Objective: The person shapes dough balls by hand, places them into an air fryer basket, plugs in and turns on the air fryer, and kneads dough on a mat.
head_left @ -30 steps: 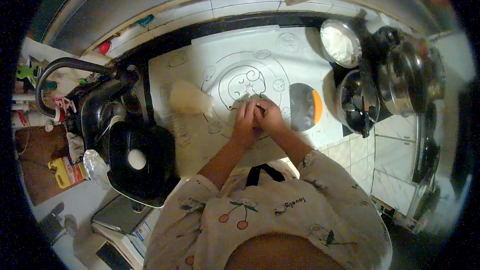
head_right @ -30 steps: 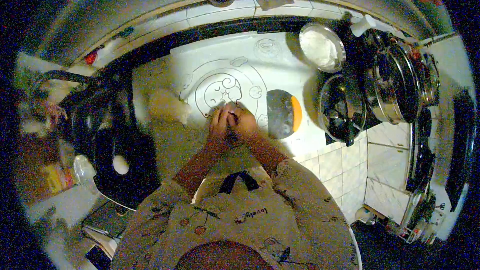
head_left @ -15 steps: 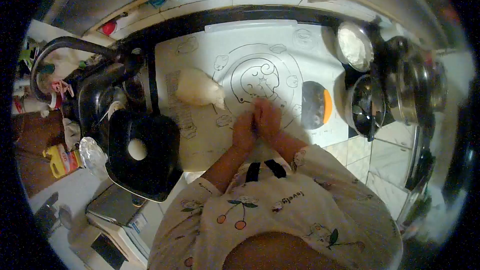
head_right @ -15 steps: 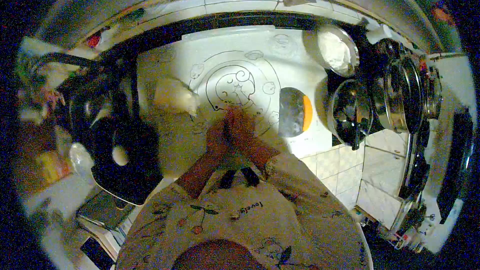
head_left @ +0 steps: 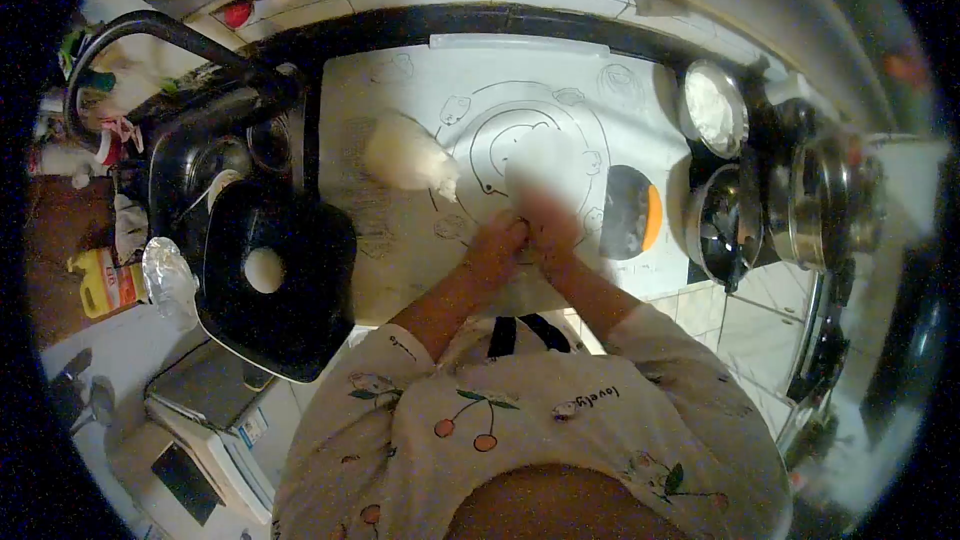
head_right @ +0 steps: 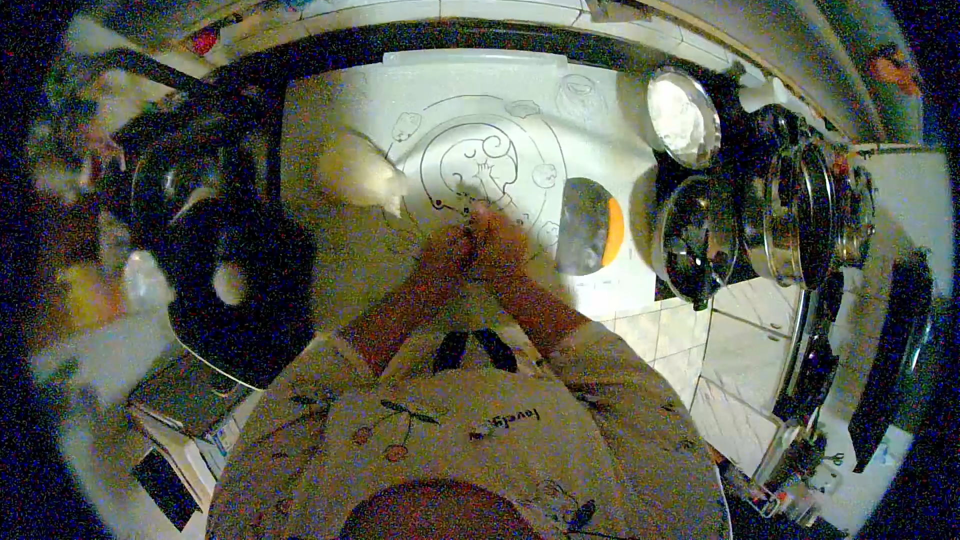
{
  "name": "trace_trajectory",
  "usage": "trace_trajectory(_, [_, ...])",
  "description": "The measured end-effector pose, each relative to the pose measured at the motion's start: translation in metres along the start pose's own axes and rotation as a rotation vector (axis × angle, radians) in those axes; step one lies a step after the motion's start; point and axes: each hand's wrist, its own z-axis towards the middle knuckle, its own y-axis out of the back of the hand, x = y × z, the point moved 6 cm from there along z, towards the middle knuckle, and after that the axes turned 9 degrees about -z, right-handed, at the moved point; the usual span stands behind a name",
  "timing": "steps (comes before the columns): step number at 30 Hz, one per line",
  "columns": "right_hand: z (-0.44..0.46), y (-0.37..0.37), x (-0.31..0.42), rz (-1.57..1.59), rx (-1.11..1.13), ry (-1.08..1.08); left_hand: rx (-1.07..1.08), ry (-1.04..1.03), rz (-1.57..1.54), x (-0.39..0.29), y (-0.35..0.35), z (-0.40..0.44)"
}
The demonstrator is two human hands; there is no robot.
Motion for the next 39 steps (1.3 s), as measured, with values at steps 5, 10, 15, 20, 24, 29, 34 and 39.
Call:
trace_trajectory(5, [0.029,-0.019,-0.022,-0.475,-0.252,0.140,-0.388,0.331,-0.147,-0.003,0.016,0.007])
trace_trajectory(10, [0.046,-0.018,-0.034,0.130,-0.191,0.036,-0.283,0.509,-0.185,0.038,-0.025,0.000])
trace_trajectory(15, [0.008,0.010,-0.013,0.217,0.058,-0.217,0.054,0.243,-0.058,-0.016,-0.005,0.015])
trace_trajectory(20, [0.002,-0.025,-0.054,-0.049,-0.076,0.036,-0.180,0.255,0.003,0.027,-0.022,-0.001])
trace_trajectory(24, [0.039,-0.012,-0.032,-0.047,-0.341,0.145,-0.414,0.574,-0.192,-0.002,-0.011,0.008])
trace_trajectory(29, [0.025,-0.014,-0.065,0.407,0.087,-0.099,-0.156,0.561,-0.136,0.016,-0.036,0.010])
trace_trajectory(34, [0.020,-0.003,-0.044,-0.076,0.105,-0.117,-0.133,0.111,0.022,-0.011,-0.024,0.013])
trace_trajectory(39, [0.037,-0.020,-0.045,-0.319,-0.185,0.157,-0.227,0.476,-0.389,-0.026,0.002,0.026])
